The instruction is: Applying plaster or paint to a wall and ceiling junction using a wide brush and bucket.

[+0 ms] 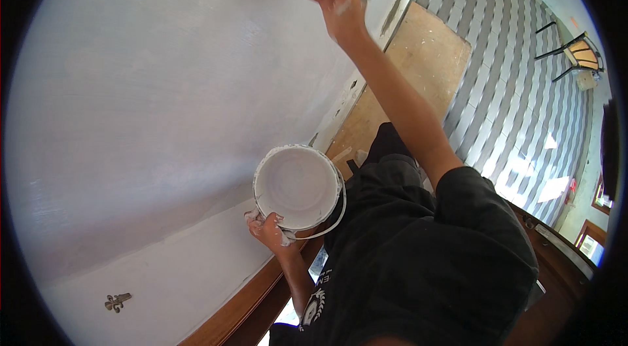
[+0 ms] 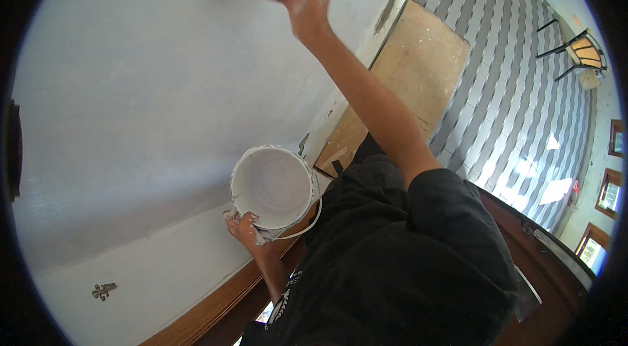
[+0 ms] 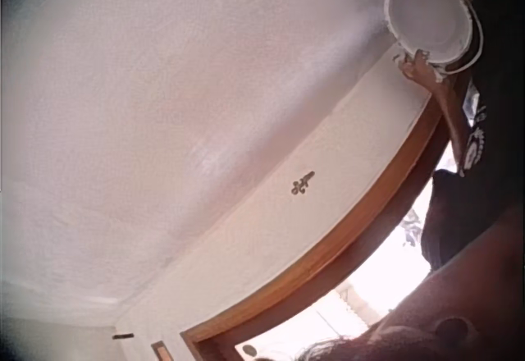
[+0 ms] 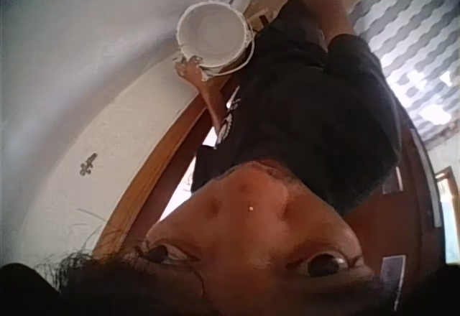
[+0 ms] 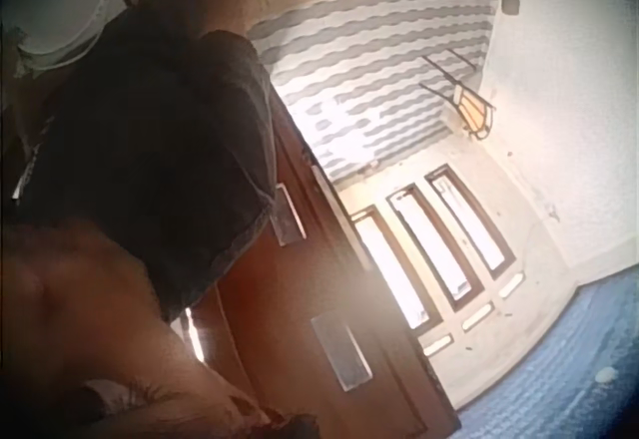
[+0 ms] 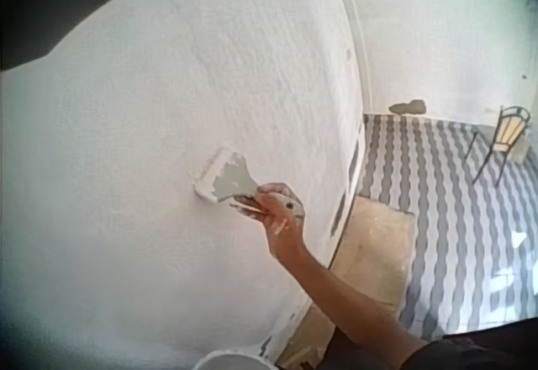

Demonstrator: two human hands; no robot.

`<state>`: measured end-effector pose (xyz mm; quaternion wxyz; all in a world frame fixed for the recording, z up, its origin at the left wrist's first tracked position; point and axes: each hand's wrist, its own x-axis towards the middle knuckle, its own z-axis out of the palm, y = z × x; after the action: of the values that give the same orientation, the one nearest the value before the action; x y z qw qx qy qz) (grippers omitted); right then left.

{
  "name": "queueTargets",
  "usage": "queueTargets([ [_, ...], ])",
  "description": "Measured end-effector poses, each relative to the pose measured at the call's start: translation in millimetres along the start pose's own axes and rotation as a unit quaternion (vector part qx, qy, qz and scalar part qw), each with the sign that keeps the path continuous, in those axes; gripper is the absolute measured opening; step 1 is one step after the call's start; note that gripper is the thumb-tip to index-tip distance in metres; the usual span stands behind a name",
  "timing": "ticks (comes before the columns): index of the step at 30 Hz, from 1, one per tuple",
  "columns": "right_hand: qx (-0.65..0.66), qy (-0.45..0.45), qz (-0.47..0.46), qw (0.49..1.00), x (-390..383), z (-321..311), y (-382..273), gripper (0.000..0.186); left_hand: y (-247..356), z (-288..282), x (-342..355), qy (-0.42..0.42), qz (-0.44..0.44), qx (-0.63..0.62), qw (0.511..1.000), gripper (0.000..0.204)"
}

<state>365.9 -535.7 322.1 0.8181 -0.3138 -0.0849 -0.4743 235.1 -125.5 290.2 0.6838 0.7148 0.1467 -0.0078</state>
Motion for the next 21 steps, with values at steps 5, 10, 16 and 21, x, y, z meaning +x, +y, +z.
queueTargets([
  [5, 0.004, 0.186, 0.132, 0.974, -94.7, -72.3, 24.9, 0.011, 3.8, 3.5, -7.0, 0.011, -0.001, 0.024, 1.000, 0.030],
  [10, -0.128, 0.238, 0.192, 0.943, -149.8, -112.9, 25.6, 0.008, -17.0, -15.8, 10.0, 0.010, 0.014, 0.016, 1.000, 0.033],
  [16, -0.006, 0.069, 0.012, 0.998, -34.8, 4.6, -18.5, 0.009, -8.8, -6.3, 6.5, -0.016, 0.004, 0.013, 1.000, 0.028],
  [21, 0.077, -0.013, -0.034, 0.996, 50.1, 99.6, -38.9, 0.010, -14.9, -9.2, 11.4, -0.044, 0.011, 0.013, 0.999, 0.027],
])
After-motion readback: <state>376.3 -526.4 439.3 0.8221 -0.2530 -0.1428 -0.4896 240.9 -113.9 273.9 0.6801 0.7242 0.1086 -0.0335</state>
